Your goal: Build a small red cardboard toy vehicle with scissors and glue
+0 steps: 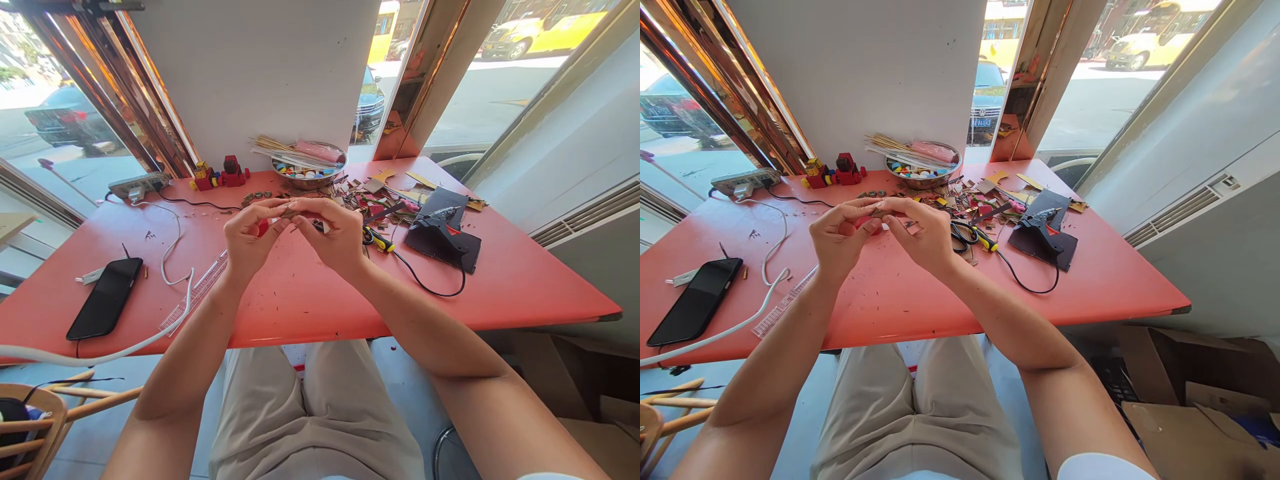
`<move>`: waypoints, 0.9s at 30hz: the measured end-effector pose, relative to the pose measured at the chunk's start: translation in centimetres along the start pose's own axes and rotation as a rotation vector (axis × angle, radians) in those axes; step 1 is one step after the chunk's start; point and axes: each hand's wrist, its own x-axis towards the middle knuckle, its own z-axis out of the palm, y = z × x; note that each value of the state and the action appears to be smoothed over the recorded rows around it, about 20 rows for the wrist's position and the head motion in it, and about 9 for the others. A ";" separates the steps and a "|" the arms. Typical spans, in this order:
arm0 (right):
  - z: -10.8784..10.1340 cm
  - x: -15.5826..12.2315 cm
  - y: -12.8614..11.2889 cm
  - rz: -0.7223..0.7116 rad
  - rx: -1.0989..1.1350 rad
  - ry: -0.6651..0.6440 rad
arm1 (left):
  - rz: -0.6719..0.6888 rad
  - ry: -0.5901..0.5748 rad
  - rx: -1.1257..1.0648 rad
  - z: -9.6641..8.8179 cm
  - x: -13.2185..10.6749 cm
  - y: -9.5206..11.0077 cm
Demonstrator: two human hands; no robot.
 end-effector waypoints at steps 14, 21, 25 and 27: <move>-0.2 0.4 -0.3 0.061 0.125 0.014 | -0.233 0.066 -0.164 -1.5 0.6 -1.8; -0.2 0.5 0.3 0.143 0.286 -0.015 | -0.270 0.355 -0.207 -6.6 2.7 -6.2; -0.2 0.7 0.9 0.134 0.299 0.028 | -0.281 0.330 -0.269 -5.8 2.5 -5.7; -0.2 0.8 1.1 0.114 0.301 0.039 | -0.314 0.271 -0.290 -4.3 1.9 -4.7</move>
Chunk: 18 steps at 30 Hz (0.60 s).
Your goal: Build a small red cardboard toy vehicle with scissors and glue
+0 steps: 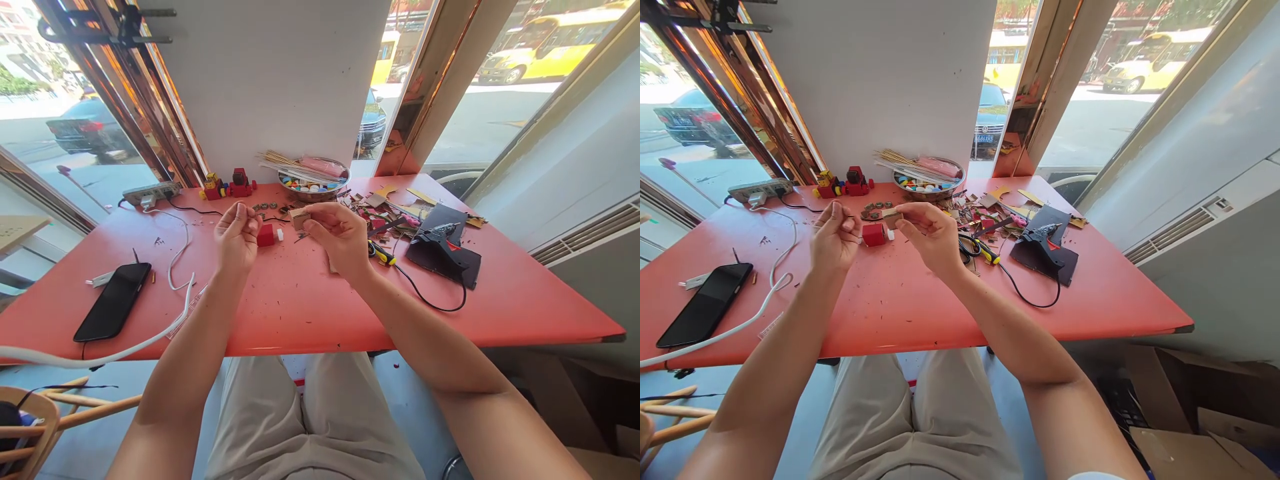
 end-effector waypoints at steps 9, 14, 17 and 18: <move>-0.4 -0.3 -0.4 -0.243 -0.308 -0.037 | -0.382 -0.346 0.017 3.8 -3.5 1.3; -0.7 0.0 0.0 -0.442 -0.438 -0.046 | -0.438 -0.276 -0.057 4.2 -3.8 2.8; -0.9 0.2 0.3 -0.500 -0.500 -0.087 | -0.491 -0.231 -0.062 4.5 -3.9 3.3; -0.9 0.2 0.3 -0.512 -0.519 -0.113 | -0.509 -0.224 -0.065 4.5 -3.9 3.4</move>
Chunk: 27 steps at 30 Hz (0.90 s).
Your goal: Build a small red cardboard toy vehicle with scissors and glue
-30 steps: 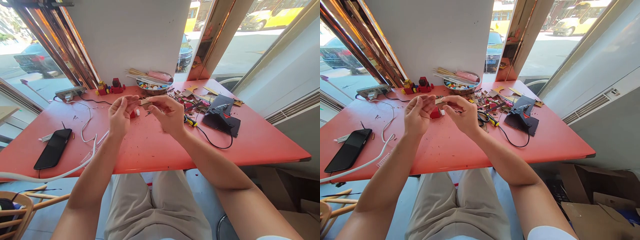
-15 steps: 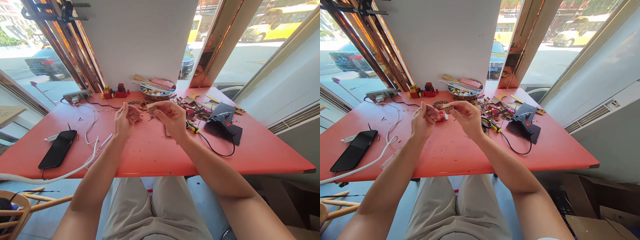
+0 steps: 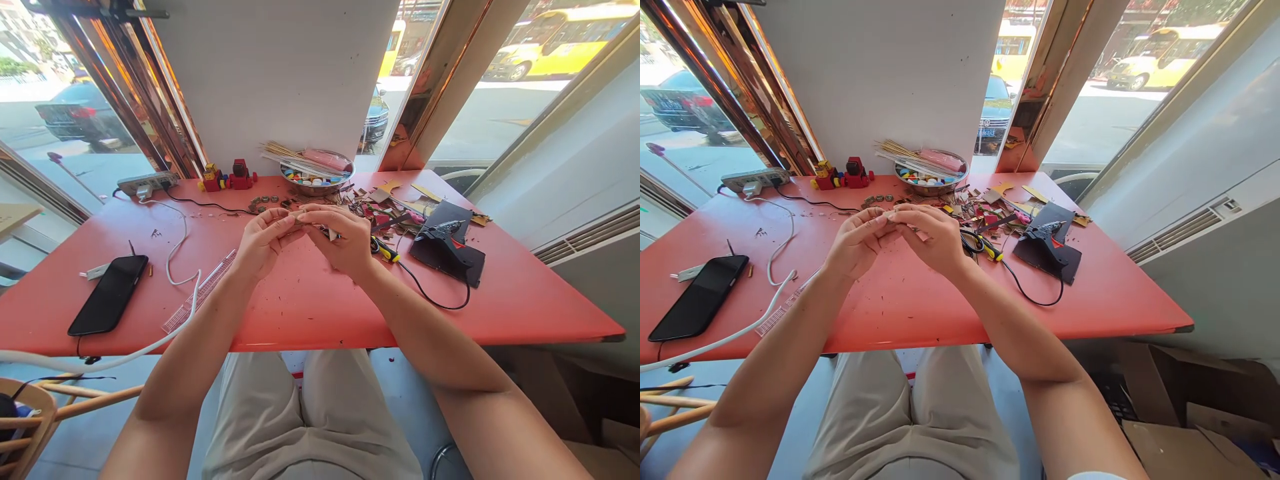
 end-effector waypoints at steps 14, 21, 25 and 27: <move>-0.3 0.4 -0.1 -0.030 -0.017 -0.075 | 0.025 -0.095 0.046 -0.8 0.6 -0.1; 0.0 0.2 -0.3 0.086 0.042 -0.114 | -0.052 -0.114 0.073 -1.1 0.7 0.2; 0.1 -0.1 -0.7 0.225 0.111 -0.087 | -0.050 -0.101 0.072 -1.1 0.8 0.1; 0.1 -0.2 -0.9 0.285 0.164 -0.060 | -0.008 -0.092 0.077 -1.1 0.8 0.0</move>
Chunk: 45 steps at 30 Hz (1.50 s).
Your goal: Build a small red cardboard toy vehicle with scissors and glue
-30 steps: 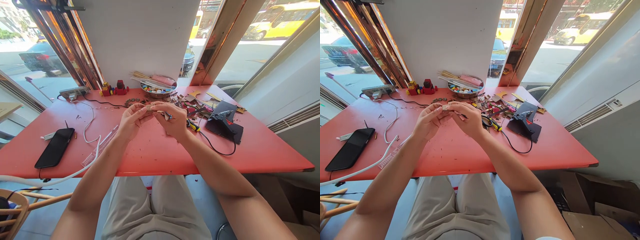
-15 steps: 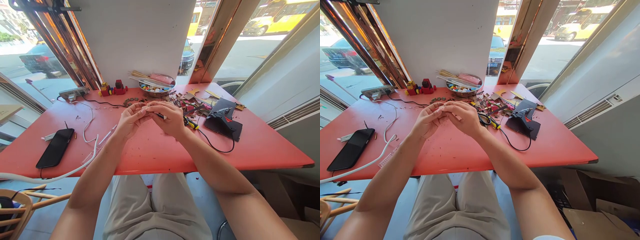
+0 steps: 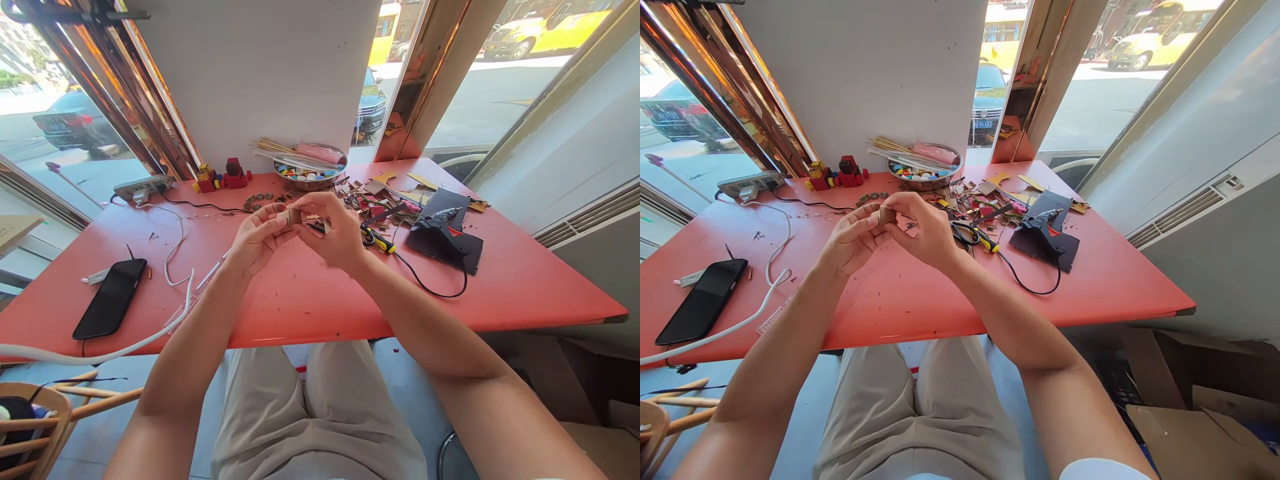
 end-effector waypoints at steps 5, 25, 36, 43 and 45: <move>0.1 0.3 -0.4 0.148 0.147 0.020 | 0.177 0.054 0.128 -0.2 0.0 0.2; -0.1 0.9 -0.5 0.315 0.310 0.044 | 0.508 0.135 0.371 1.2 -1.0 0.4; -0.9 1.5 0.3 0.313 0.411 -0.005 | 0.636 0.109 0.426 1.7 -1.1 -0.4; -0.8 1.9 0.3 0.432 0.563 -0.072 | 0.605 0.096 0.413 1.9 -1.3 0.0; -0.7 1.9 0.4 0.481 0.623 -0.118 | 0.610 0.105 0.425 2.1 -1.3 0.0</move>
